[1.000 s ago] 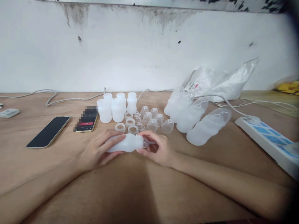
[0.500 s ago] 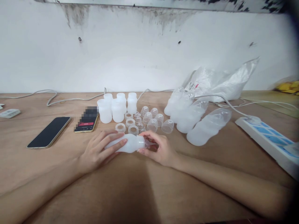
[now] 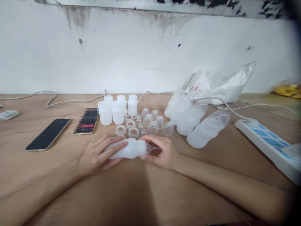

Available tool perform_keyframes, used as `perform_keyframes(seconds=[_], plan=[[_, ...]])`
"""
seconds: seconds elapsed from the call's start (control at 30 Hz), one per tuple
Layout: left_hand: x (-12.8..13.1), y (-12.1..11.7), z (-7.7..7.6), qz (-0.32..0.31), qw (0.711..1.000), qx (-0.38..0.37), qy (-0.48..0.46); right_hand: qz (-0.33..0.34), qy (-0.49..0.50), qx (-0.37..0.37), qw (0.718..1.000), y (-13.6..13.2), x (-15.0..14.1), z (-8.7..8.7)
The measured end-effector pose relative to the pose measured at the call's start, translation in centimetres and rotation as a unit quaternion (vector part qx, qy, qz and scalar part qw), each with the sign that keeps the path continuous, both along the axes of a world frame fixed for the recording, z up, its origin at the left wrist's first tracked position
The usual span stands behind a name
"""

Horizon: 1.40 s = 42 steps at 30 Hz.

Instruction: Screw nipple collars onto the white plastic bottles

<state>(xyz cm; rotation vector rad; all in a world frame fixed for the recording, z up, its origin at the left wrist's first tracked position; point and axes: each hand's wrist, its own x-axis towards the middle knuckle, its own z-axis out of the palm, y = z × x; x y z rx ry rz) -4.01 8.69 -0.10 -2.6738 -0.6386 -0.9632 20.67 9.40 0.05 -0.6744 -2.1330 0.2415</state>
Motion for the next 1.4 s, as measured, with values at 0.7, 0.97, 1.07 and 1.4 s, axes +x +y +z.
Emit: perform_keyframes(seconds=[0.7, 0.97, 1.07, 1.4], plan=[[-0.1, 0.4, -0.2, 0.109, 0.984, -0.109, -0.093, -0.356, -0.333, -0.005, 0.873, 2.0, 5.6, 0.6], [-0.2, 0.4, -0.3, 0.117, 0.974, -0.159, -0.111, -0.29, -0.073, 0.106, 0.948, 0.9, 4.6, 2.8], [-0.2, 0.6, -0.4, 0.119, 0.97, -0.178, -0.117, -0.208, -0.005, 0.095, 0.974, 0.6, 4.0, 2.3], [-0.3, 0.9, -0.7, 0.116, 0.972, -0.168, -0.119, -0.093, 0.056, -0.092, 0.99, 1.1, 3.3, -0.5]])
